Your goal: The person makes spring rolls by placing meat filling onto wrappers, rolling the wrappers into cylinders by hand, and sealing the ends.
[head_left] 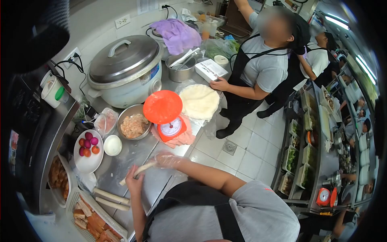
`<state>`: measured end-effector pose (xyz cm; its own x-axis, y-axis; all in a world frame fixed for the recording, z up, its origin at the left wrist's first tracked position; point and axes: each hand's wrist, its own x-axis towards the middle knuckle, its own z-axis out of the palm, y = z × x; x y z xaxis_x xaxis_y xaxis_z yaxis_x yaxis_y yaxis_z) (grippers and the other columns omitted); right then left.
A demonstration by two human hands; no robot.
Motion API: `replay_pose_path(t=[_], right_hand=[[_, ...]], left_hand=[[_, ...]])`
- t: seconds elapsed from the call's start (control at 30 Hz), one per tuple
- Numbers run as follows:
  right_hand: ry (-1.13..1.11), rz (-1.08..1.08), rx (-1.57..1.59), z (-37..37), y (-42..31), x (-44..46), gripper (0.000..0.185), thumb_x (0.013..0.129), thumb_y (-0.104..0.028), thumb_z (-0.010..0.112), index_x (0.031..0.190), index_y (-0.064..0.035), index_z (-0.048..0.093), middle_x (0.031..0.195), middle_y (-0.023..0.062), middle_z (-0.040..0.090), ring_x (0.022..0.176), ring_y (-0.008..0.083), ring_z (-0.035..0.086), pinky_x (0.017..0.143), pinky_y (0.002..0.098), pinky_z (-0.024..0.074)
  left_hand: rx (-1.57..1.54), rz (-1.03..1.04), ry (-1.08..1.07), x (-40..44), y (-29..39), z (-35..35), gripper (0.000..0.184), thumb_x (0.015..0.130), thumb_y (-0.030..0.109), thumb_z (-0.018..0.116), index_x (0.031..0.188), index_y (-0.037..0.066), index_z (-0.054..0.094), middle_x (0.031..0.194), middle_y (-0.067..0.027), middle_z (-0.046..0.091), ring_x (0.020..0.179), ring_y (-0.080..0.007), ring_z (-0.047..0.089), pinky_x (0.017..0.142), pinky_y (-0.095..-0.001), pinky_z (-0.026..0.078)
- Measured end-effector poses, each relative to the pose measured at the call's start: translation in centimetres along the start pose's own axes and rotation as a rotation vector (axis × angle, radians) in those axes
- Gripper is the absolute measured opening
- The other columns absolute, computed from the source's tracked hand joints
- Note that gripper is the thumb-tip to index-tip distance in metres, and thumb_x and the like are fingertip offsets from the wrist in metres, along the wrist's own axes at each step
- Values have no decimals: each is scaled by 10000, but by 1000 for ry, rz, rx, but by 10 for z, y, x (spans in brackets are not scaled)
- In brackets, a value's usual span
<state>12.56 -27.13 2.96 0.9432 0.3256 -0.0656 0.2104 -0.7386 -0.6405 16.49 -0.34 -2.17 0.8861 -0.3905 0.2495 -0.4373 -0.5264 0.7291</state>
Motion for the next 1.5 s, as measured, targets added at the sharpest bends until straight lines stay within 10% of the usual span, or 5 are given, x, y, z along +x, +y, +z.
replay_pose_path(t=[0.17,0.3,0.63,0.93,1.5], right_hand=[[71,26,100,-42,-51,4,291,845,-338,678,1052,-135,708,967,144,686,951,359,649,859,480,503],[287,-95,248,-91,-100,1,234,871,-304,670,985,-103,706,966,136,689,928,362,637,830,483,486],[641,-345,151,-127,-130,-9,330,949,-214,627,1262,-112,656,1014,187,677,951,386,629,860,485,478],[736,-254,-47,-90,-133,-43,488,894,-228,718,1369,-179,618,1231,153,616,1157,353,573,955,492,460],[689,-235,-174,-97,-134,-50,633,887,-349,725,1465,-172,538,1468,283,447,1337,442,451,1094,535,356]], left_hand=[[85,89,42,40,78,13,829,666,74,833,1441,42,540,997,-126,738,924,-266,713,966,-416,497],[-199,-217,-127,69,72,11,409,750,124,732,1140,3,705,859,-155,715,761,-221,682,715,-352,534],[-560,111,200,115,161,-16,229,912,53,642,1106,-42,718,1058,-102,747,981,-178,684,868,-328,520],[-778,-114,304,114,205,-33,211,996,180,668,1072,-5,733,770,-2,638,656,-37,525,588,-208,415],[-524,-89,378,105,217,-30,291,939,199,721,748,-5,642,599,-68,572,577,-101,455,542,-328,426]])
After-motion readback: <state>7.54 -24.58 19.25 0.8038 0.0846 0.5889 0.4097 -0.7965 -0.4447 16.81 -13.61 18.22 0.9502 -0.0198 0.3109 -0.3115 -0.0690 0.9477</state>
